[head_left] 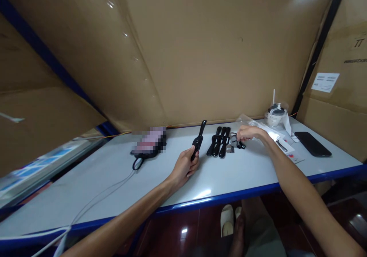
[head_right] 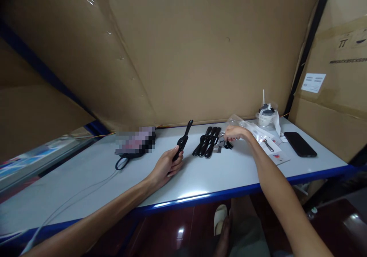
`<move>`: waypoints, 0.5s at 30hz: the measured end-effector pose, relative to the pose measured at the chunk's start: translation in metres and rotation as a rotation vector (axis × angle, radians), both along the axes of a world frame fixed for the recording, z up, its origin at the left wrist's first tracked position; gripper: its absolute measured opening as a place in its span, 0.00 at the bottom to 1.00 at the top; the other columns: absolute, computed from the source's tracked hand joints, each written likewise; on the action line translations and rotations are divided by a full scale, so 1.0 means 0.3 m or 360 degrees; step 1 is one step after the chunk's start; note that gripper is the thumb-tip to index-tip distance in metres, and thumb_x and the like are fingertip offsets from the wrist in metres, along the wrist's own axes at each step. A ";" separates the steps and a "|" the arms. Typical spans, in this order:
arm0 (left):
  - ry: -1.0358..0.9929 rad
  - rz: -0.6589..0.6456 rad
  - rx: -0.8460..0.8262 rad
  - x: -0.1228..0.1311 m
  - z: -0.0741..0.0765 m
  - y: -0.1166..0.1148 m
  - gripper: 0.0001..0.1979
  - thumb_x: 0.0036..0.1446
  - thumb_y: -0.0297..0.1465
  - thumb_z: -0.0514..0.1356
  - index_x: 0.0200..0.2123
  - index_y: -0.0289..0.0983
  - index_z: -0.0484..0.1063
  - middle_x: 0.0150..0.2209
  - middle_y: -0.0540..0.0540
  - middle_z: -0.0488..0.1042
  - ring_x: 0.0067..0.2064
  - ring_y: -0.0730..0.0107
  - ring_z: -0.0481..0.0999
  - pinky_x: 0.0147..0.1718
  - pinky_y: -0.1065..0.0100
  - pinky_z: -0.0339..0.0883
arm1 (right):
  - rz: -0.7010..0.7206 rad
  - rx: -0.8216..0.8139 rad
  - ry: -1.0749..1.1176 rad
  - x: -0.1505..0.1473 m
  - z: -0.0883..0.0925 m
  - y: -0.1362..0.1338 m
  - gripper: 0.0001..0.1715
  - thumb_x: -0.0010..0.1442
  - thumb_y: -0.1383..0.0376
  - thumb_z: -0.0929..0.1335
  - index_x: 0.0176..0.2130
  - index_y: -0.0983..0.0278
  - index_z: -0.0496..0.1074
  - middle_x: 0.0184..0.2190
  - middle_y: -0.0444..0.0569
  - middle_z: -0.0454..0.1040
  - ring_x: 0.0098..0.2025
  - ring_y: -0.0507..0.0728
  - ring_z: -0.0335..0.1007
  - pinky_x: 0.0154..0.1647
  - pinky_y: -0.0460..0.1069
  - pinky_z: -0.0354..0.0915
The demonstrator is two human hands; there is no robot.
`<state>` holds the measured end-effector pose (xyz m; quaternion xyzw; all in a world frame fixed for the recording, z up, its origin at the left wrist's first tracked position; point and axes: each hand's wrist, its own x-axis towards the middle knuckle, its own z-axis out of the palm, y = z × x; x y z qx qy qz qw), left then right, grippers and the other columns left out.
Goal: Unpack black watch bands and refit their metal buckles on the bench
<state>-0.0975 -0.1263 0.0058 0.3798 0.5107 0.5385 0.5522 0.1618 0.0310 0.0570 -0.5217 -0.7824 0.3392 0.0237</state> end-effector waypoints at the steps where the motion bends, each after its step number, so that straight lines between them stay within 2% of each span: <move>1: 0.0010 -0.0004 -0.0005 -0.001 -0.001 0.001 0.18 0.64 0.46 0.58 0.30 0.40 0.62 0.16 0.61 0.49 0.15 0.81 0.43 0.10 0.79 0.37 | 0.0012 -0.0022 -0.0035 -0.001 -0.004 -0.002 0.11 0.55 0.68 0.69 0.22 0.65 0.70 0.19 0.42 0.68 0.20 0.48 0.56 0.21 0.45 0.48; 4: 0.0048 -0.0014 -0.0011 -0.001 -0.002 0.004 0.19 0.63 0.48 0.58 0.29 0.40 0.61 0.16 0.61 0.48 0.15 0.81 0.43 0.10 0.78 0.36 | -0.0031 0.0070 -0.0123 -0.007 -0.004 -0.008 0.14 0.59 0.65 0.70 0.23 0.65 0.71 0.20 0.43 0.69 0.21 0.49 0.59 0.23 0.46 0.51; 8: 0.0082 -0.0018 -0.0001 0.004 -0.002 0.007 0.21 0.60 0.50 0.61 0.29 0.40 0.61 0.16 0.62 0.48 0.15 0.81 0.43 0.09 0.78 0.37 | -0.0238 0.0538 -0.0327 -0.025 0.020 -0.031 0.12 0.60 0.65 0.71 0.26 0.67 0.76 0.26 0.53 0.77 0.29 0.55 0.71 0.28 0.47 0.57; 10: 0.0097 -0.0019 0.0008 0.007 -0.002 0.007 0.22 0.58 0.51 0.62 0.29 0.40 0.61 0.16 0.62 0.49 0.15 0.82 0.43 0.09 0.78 0.37 | -0.0247 0.0730 -0.0237 -0.060 0.028 -0.058 0.13 0.64 0.63 0.69 0.30 0.68 0.78 0.30 0.56 0.79 0.34 0.57 0.74 0.30 0.47 0.58; 12: 0.0127 -0.0027 0.0018 0.012 -0.003 0.005 0.23 0.57 0.52 0.62 0.28 0.40 0.61 0.16 0.61 0.50 0.15 0.82 0.44 0.09 0.79 0.37 | -0.0093 0.0711 0.0095 -0.120 0.021 -0.100 0.20 0.70 0.58 0.66 0.33 0.67 0.79 0.29 0.52 0.78 0.32 0.54 0.73 0.30 0.46 0.58; 14: 0.0188 -0.0042 0.0033 0.016 -0.006 0.004 0.24 0.56 0.54 0.62 0.28 0.40 0.61 0.16 0.61 0.50 0.14 0.82 0.45 0.09 0.78 0.38 | 0.0132 0.0458 0.0529 -0.195 -0.004 -0.152 0.25 0.73 0.53 0.64 0.34 0.67 0.79 0.23 0.47 0.75 0.25 0.51 0.69 0.28 0.45 0.59; 15: 0.0228 -0.0047 0.0045 0.018 -0.008 0.003 0.25 0.55 0.55 0.62 0.28 0.40 0.61 0.15 0.61 0.51 0.14 0.82 0.45 0.09 0.78 0.38 | 0.0184 0.0343 0.0638 -0.233 -0.021 -0.179 0.26 0.72 0.51 0.65 0.33 0.67 0.78 0.21 0.45 0.74 0.22 0.50 0.67 0.26 0.44 0.58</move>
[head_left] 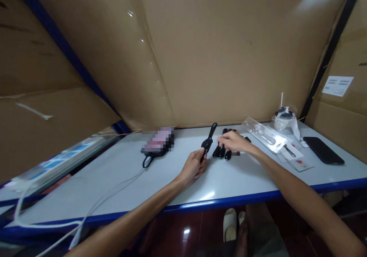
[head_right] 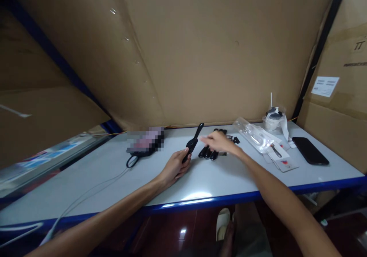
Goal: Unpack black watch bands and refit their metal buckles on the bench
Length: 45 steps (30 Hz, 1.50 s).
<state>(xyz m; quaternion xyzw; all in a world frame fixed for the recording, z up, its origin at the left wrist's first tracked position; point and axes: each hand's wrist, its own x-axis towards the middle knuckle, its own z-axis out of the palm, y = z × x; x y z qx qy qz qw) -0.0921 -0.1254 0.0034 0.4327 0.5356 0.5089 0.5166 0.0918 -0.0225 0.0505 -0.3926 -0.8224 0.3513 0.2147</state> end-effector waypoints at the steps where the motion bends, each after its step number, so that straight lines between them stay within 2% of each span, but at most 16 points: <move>1: 0.0040 -0.0003 0.0015 0.001 -0.002 -0.001 0.25 0.54 0.55 0.62 0.27 0.41 0.60 0.15 0.61 0.51 0.14 0.82 0.46 0.09 0.78 0.39 | 0.0050 -0.0066 0.0061 -0.035 -0.018 -0.025 0.26 0.71 0.51 0.66 0.31 0.67 0.77 0.19 0.44 0.72 0.20 0.49 0.65 0.24 0.44 0.58; 5: 0.0121 -0.0021 0.0042 0.000 -0.009 -0.003 0.28 0.52 0.58 0.63 0.27 0.41 0.60 0.15 0.61 0.51 0.13 0.82 0.47 0.08 0.77 0.40 | 0.0016 -0.0264 0.0271 -0.116 -0.059 -0.077 0.22 0.67 0.58 0.70 0.24 0.66 0.72 0.16 0.40 0.69 0.16 0.47 0.61 0.20 0.43 0.56; 9: 0.0118 -0.0009 0.0006 -0.007 -0.013 -0.002 0.27 0.52 0.57 0.63 0.28 0.41 0.61 0.15 0.61 0.51 0.13 0.81 0.46 0.08 0.77 0.39 | -0.0119 -0.0389 0.0534 -0.072 -0.018 -0.026 0.18 0.63 0.63 0.71 0.24 0.65 0.70 0.18 0.41 0.72 0.18 0.47 0.63 0.18 0.42 0.56; 11: 0.0099 0.0017 -0.0004 -0.007 -0.014 -0.001 0.25 0.52 0.55 0.64 0.28 0.41 0.62 0.15 0.61 0.51 0.13 0.81 0.47 0.09 0.77 0.39 | -0.0261 -0.0282 0.0574 -0.008 0.012 0.025 0.15 0.61 0.65 0.70 0.23 0.65 0.70 0.19 0.41 0.72 0.20 0.48 0.67 0.17 0.41 0.56; 15: 0.0105 0.0064 0.0011 -0.024 -0.022 0.011 0.22 0.53 0.52 0.64 0.28 0.41 0.62 0.16 0.60 0.54 0.15 0.78 0.51 0.11 0.75 0.45 | -0.0645 0.0069 0.0334 0.143 0.035 0.134 0.17 0.55 0.71 0.70 0.19 0.63 0.63 0.13 0.39 0.65 0.19 0.50 0.69 0.19 0.41 0.58; 18: 0.0457 0.0167 -0.0011 -0.079 -0.029 0.052 0.20 0.55 0.50 0.60 0.26 0.40 0.63 0.16 0.55 0.59 0.16 0.74 0.56 0.14 0.73 0.48 | -0.0711 -0.0010 0.0099 0.220 0.023 0.190 0.13 0.53 0.74 0.69 0.21 0.64 0.66 0.14 0.41 0.69 0.20 0.51 0.71 0.21 0.41 0.61; 22: 0.1310 0.0218 -0.0025 -0.156 -0.016 0.144 0.19 0.60 0.42 0.55 0.21 0.38 0.66 0.17 0.49 0.63 0.20 0.70 0.62 0.21 0.69 0.48 | -0.0634 -0.0029 -0.0204 0.257 0.016 0.208 0.07 0.53 0.75 0.70 0.26 0.66 0.73 0.20 0.48 0.77 0.23 0.53 0.74 0.24 0.43 0.65; 24: 0.1665 0.0164 0.0016 -0.162 0.001 0.190 0.19 0.63 0.39 0.53 0.22 0.38 0.69 0.19 0.47 0.68 0.24 0.65 0.68 0.25 0.68 0.51 | -0.0627 0.0073 -0.0414 0.260 0.023 0.199 0.06 0.55 0.73 0.70 0.28 0.66 0.77 0.24 0.51 0.80 0.28 0.55 0.78 0.29 0.44 0.67; 27: 0.1993 0.0089 -0.0073 -0.126 0.027 0.249 0.19 0.65 0.37 0.51 0.27 0.38 0.74 0.24 0.42 0.75 0.30 0.58 0.75 0.28 0.66 0.55 | -0.0665 0.0214 -0.0676 0.262 0.037 0.178 0.11 0.59 0.74 0.68 0.30 0.66 0.80 0.29 0.56 0.82 0.39 0.59 0.81 0.37 0.45 0.69; 29: 0.2108 0.0072 -0.0151 -0.090 0.037 0.279 0.18 0.65 0.37 0.51 0.30 0.37 0.77 0.29 0.39 0.79 0.35 0.55 0.79 0.29 0.66 0.56 | -0.0685 0.0241 -0.0747 0.264 0.042 0.167 0.12 0.58 0.76 0.67 0.33 0.67 0.81 0.32 0.58 0.83 0.44 0.61 0.82 0.39 0.46 0.68; 32: 0.2200 0.0078 -0.0168 -0.050 0.034 0.312 0.19 0.66 0.37 0.50 0.36 0.37 0.79 0.36 0.35 0.83 0.42 0.49 0.82 0.31 0.65 0.60 | -0.0678 0.0226 -0.0796 0.266 0.046 0.156 0.14 0.58 0.76 0.67 0.38 0.68 0.82 0.36 0.61 0.84 0.45 0.62 0.82 0.38 0.46 0.68; 37: 0.2306 0.0061 -0.0142 -0.046 0.009 0.341 0.21 0.67 0.37 0.46 0.41 0.37 0.79 0.43 0.31 0.83 0.47 0.44 0.82 0.35 0.61 0.65 | -0.0679 0.0238 -0.0814 0.254 0.047 0.143 0.18 0.60 0.76 0.67 0.48 0.69 0.82 0.46 0.64 0.83 0.52 0.63 0.80 0.41 0.46 0.68; 40: 0.2359 0.0050 -0.0147 -0.046 0.008 0.337 0.21 0.67 0.37 0.46 0.43 0.37 0.78 0.44 0.31 0.83 0.47 0.44 0.82 0.35 0.60 0.66 | -0.0688 0.0249 -0.0797 0.242 0.042 0.140 0.20 0.62 0.75 0.67 0.51 0.69 0.80 0.51 0.66 0.81 0.54 0.65 0.79 0.43 0.47 0.69; 45: 0.2441 0.0030 -0.0113 -0.002 0.019 0.303 0.22 0.68 0.37 0.46 0.45 0.36 0.78 0.47 0.30 0.83 0.49 0.45 0.82 0.37 0.60 0.67 | -0.0723 0.0303 -0.0742 0.231 0.020 0.149 0.19 0.64 0.71 0.66 0.52 0.68 0.80 0.53 0.67 0.79 0.56 0.67 0.77 0.48 0.51 0.69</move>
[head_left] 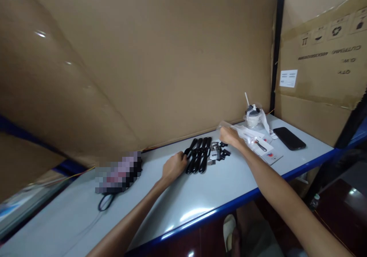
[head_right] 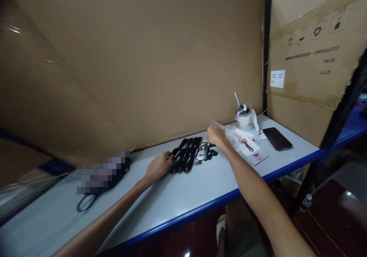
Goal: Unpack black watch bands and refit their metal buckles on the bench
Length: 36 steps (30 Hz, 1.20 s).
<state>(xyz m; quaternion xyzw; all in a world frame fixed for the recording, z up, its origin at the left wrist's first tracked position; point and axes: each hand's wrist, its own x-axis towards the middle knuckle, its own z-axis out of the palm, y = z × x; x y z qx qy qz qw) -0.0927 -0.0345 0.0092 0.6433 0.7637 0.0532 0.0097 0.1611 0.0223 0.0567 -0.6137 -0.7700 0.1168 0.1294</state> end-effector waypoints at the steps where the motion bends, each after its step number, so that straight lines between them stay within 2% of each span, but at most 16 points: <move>1: 0.0012 0.0002 0.0001 0.012 0.002 -0.004 0.22 0.68 0.36 0.45 0.44 0.36 0.79 0.47 0.30 0.83 0.49 0.45 0.82 0.38 0.60 0.67 | 0.0000 0.0015 0.0007 -0.001 -0.006 0.004 0.18 0.64 0.71 0.67 0.51 0.68 0.80 0.53 0.67 0.79 0.57 0.67 0.77 0.48 0.51 0.69; 7: 0.0121 0.0010 -0.0069 0.044 0.019 0.002 0.22 0.68 0.35 0.47 0.43 0.35 0.81 0.48 0.28 0.82 0.51 0.46 0.82 0.41 0.60 0.69 | 0.0004 0.0063 0.0019 -0.009 -0.032 0.023 0.17 0.64 0.69 0.67 0.50 0.67 0.81 0.52 0.65 0.80 0.56 0.67 0.77 0.49 0.51 0.68; 14: 0.0273 -0.0065 -0.0105 0.065 0.050 -0.007 0.25 0.70 0.36 0.45 0.47 0.32 0.81 0.49 0.24 0.80 0.51 0.41 0.81 0.46 0.54 0.70 | -0.0005 0.0074 0.0046 -0.011 -0.020 0.007 0.16 0.65 0.68 0.67 0.50 0.67 0.80 0.53 0.66 0.79 0.54 0.67 0.78 0.48 0.52 0.68; 17: 0.0303 -0.0104 0.0043 0.106 0.062 0.001 0.26 0.71 0.37 0.44 0.52 0.30 0.77 0.50 0.23 0.78 0.54 0.39 0.78 0.47 0.51 0.70 | -0.0014 0.0083 0.0042 -0.011 -0.011 0.001 0.16 0.65 0.69 0.66 0.49 0.67 0.80 0.53 0.65 0.80 0.54 0.66 0.77 0.48 0.52 0.68; 19: 0.0254 -0.0158 0.0198 0.142 0.062 0.016 0.26 0.71 0.39 0.43 0.57 0.31 0.73 0.55 0.24 0.76 0.59 0.40 0.75 0.51 0.50 0.70 | -0.0018 0.0091 0.0031 -0.011 -0.008 0.000 0.17 0.65 0.69 0.65 0.48 0.66 0.80 0.53 0.64 0.80 0.55 0.66 0.77 0.48 0.52 0.68; 21: 0.0152 -0.0243 0.0235 0.180 0.052 0.037 0.27 0.72 0.41 0.43 0.62 0.33 0.69 0.61 0.26 0.71 0.62 0.40 0.71 0.55 0.47 0.68 | -0.0020 0.0097 0.0018 -0.011 -0.007 0.001 0.16 0.65 0.69 0.65 0.47 0.65 0.81 0.52 0.62 0.81 0.55 0.66 0.77 0.48 0.52 0.68; 24: -0.0006 -0.0350 0.0077 0.225 0.017 0.073 0.30 0.72 0.41 0.42 0.70 0.37 0.61 0.71 0.29 0.62 0.70 0.38 0.61 0.62 0.39 0.60 | -0.0030 0.0108 -0.0002 -0.012 -0.013 0.005 0.16 0.65 0.68 0.65 0.47 0.65 0.81 0.51 0.62 0.81 0.54 0.65 0.78 0.48 0.51 0.68; 26: -0.0039 -0.0351 -0.0009 0.241 -0.012 0.093 0.31 0.72 0.40 0.41 0.74 0.39 0.56 0.75 0.31 0.54 0.74 0.37 0.53 0.65 0.34 0.53 | -0.0031 0.0113 -0.0016 -0.013 -0.018 0.007 0.17 0.65 0.68 0.65 0.48 0.66 0.80 0.51 0.63 0.81 0.54 0.66 0.78 0.49 0.51 0.68; 28: -0.0030 -0.0343 -0.0038 0.245 -0.038 0.106 0.32 0.73 0.41 0.40 0.75 0.41 0.53 0.77 0.34 0.49 0.76 0.38 0.48 0.68 0.33 0.47 | -0.0025 0.0115 -0.0032 -0.015 -0.021 0.007 0.17 0.65 0.68 0.65 0.49 0.66 0.80 0.51 0.63 0.81 0.55 0.66 0.78 0.49 0.51 0.68; 32: -0.0001 -0.0337 -0.0029 0.238 -0.063 0.112 0.32 0.72 0.40 0.41 0.76 0.44 0.50 0.77 0.37 0.48 0.77 0.40 0.47 0.69 0.35 0.45 | -0.0035 0.0130 -0.0102 -0.019 -0.019 0.007 0.17 0.66 0.68 0.65 0.49 0.67 0.81 0.51 0.62 0.81 0.54 0.64 0.78 0.48 0.50 0.68; 36: 0.0005 -0.0346 -0.0001 0.231 -0.067 0.109 0.32 0.72 0.40 0.40 0.76 0.43 0.51 0.77 0.38 0.48 0.77 0.44 0.48 0.70 0.38 0.45 | -0.0028 0.0127 -0.0141 -0.019 -0.021 0.013 0.17 0.67 0.68 0.65 0.48 0.66 0.81 0.50 0.60 0.82 0.53 0.64 0.78 0.47 0.50 0.68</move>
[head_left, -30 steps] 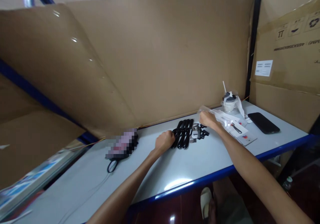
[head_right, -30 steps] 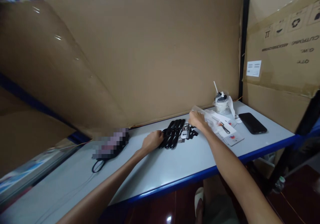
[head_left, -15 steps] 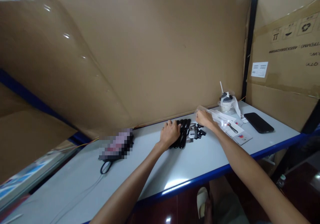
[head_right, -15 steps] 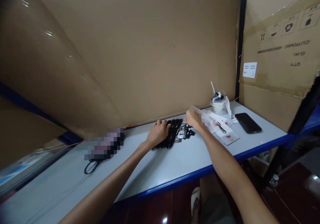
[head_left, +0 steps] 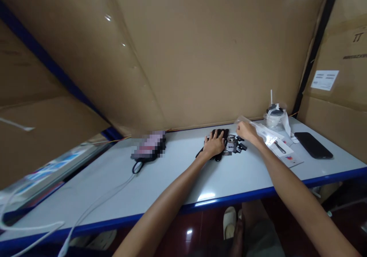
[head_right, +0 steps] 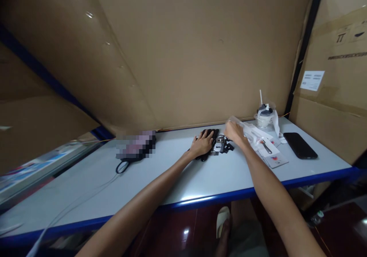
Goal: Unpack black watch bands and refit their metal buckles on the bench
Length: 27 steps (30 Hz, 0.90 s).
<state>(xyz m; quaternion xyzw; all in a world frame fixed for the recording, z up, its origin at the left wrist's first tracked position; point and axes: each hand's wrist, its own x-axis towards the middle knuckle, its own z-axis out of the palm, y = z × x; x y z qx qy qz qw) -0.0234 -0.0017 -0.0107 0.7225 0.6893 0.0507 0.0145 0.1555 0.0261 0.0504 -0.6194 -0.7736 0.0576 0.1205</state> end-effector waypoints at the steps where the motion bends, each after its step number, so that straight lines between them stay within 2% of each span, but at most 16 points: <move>1: -0.0004 -0.0001 0.0007 -0.002 -0.001 -0.001 0.32 0.72 0.40 0.40 0.76 0.42 0.52 0.77 0.38 0.49 0.77 0.44 0.48 0.71 0.39 0.45 | -0.0001 0.0003 -0.0001 0.001 -0.002 0.003 0.17 0.66 0.68 0.65 0.48 0.65 0.81 0.50 0.60 0.82 0.53 0.64 0.78 0.47 0.50 0.68; 8: -0.0021 0.0016 0.0042 -0.072 -0.021 0.000 0.33 0.71 0.40 0.40 0.76 0.40 0.52 0.77 0.38 0.48 0.77 0.41 0.46 0.70 0.35 0.46 | -0.0025 -0.0010 -0.0028 0.007 -0.020 0.019 0.16 0.66 0.68 0.65 0.46 0.63 0.82 0.50 0.59 0.82 0.53 0.65 0.78 0.47 0.51 0.68; 13: -0.0036 0.0162 0.0029 -0.196 -0.035 0.004 0.33 0.71 0.40 0.40 0.76 0.41 0.51 0.77 0.37 0.47 0.77 0.41 0.46 0.70 0.35 0.43 | -0.0002 -0.0009 -0.0026 0.003 -0.021 0.013 0.17 0.66 0.69 0.64 0.44 0.64 0.82 0.48 0.60 0.82 0.51 0.65 0.79 0.45 0.51 0.68; 21: 0.0012 0.0472 0.0014 -0.433 -0.044 0.025 0.34 0.70 0.40 0.40 0.77 0.41 0.51 0.78 0.39 0.47 0.77 0.39 0.46 0.70 0.35 0.44 | 0.0014 0.0018 -0.0052 -0.003 -0.027 0.017 0.18 0.66 0.69 0.64 0.45 0.65 0.83 0.49 0.62 0.82 0.53 0.65 0.78 0.46 0.51 0.67; 27: 0.0033 0.0531 0.0025 -0.532 -0.050 0.059 0.34 0.70 0.40 0.39 0.77 0.41 0.51 0.77 0.38 0.47 0.77 0.42 0.48 0.70 0.36 0.45 | 0.0036 0.0029 -0.0071 -0.014 -0.023 0.005 0.18 0.66 0.70 0.63 0.43 0.65 0.83 0.47 0.62 0.82 0.52 0.66 0.78 0.44 0.51 0.66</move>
